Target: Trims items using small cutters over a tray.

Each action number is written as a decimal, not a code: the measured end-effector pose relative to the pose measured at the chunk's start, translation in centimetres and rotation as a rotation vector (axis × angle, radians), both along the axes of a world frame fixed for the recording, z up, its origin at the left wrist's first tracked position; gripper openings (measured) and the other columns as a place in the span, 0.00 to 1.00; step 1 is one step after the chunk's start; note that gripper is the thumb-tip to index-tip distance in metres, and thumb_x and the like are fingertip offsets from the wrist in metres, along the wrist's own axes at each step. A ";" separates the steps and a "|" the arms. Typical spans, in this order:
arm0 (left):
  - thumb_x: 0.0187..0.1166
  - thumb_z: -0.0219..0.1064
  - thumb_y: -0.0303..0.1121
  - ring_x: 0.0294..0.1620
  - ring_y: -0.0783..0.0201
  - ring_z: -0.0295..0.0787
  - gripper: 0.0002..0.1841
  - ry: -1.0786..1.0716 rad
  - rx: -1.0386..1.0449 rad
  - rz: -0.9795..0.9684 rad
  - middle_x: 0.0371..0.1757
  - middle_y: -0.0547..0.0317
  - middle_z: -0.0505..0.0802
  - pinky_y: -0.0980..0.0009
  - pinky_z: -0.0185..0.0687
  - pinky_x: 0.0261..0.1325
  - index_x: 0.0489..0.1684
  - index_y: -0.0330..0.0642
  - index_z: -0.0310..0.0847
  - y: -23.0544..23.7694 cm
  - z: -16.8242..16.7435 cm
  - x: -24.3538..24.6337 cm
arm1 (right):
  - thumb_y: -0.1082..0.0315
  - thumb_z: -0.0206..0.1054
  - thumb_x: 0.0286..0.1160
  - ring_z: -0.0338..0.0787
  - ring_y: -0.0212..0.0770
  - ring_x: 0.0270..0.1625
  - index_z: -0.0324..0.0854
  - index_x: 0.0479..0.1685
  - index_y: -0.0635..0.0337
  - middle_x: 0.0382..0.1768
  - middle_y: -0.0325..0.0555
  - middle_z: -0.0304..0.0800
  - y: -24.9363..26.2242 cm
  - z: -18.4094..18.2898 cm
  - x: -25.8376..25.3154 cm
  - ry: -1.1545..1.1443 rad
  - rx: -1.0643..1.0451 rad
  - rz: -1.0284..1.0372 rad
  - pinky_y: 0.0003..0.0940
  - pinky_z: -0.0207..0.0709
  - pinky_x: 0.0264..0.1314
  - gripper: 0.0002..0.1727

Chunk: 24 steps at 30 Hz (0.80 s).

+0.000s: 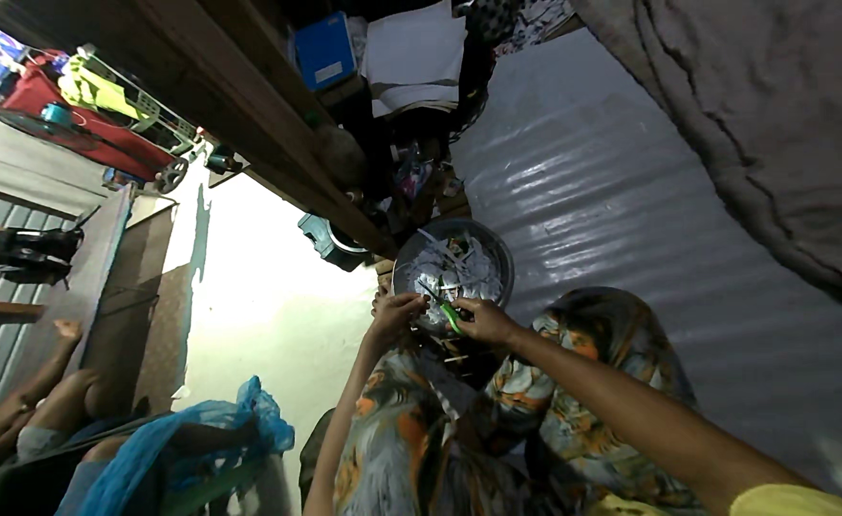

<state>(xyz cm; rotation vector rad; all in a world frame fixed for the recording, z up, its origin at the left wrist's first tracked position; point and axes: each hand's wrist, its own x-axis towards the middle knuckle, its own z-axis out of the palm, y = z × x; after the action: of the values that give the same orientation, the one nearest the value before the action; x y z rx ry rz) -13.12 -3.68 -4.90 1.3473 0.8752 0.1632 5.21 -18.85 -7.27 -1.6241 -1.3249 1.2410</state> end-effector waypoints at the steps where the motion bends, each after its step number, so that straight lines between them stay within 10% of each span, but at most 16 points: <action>1: 0.86 0.60 0.25 0.38 0.73 0.89 0.08 0.001 0.001 0.004 0.37 0.64 0.94 0.74 0.86 0.49 0.47 0.33 0.87 0.0 0.0 0.0 | 0.64 0.66 0.80 0.89 0.54 0.50 0.80 0.69 0.69 0.50 0.63 0.89 0.0 0.0 0.0 -0.008 0.009 -0.004 0.51 0.79 0.62 0.23; 24: 0.86 0.60 0.24 0.37 0.72 0.90 0.08 -0.023 -0.014 0.016 0.37 0.62 0.94 0.73 0.86 0.48 0.47 0.32 0.87 0.1 -0.3 -0.1 | 0.60 0.69 0.77 0.89 0.57 0.54 0.80 0.71 0.68 0.54 0.65 0.89 -0.1 0.1 0.0 -0.054 -0.001 0.005 0.53 0.78 0.64 0.27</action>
<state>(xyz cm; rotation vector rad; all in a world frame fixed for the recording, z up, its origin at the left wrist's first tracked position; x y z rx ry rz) -13.20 -3.53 -5.21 1.3235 0.8666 0.1849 5.18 -18.97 -7.20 -1.6664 -1.3626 1.2082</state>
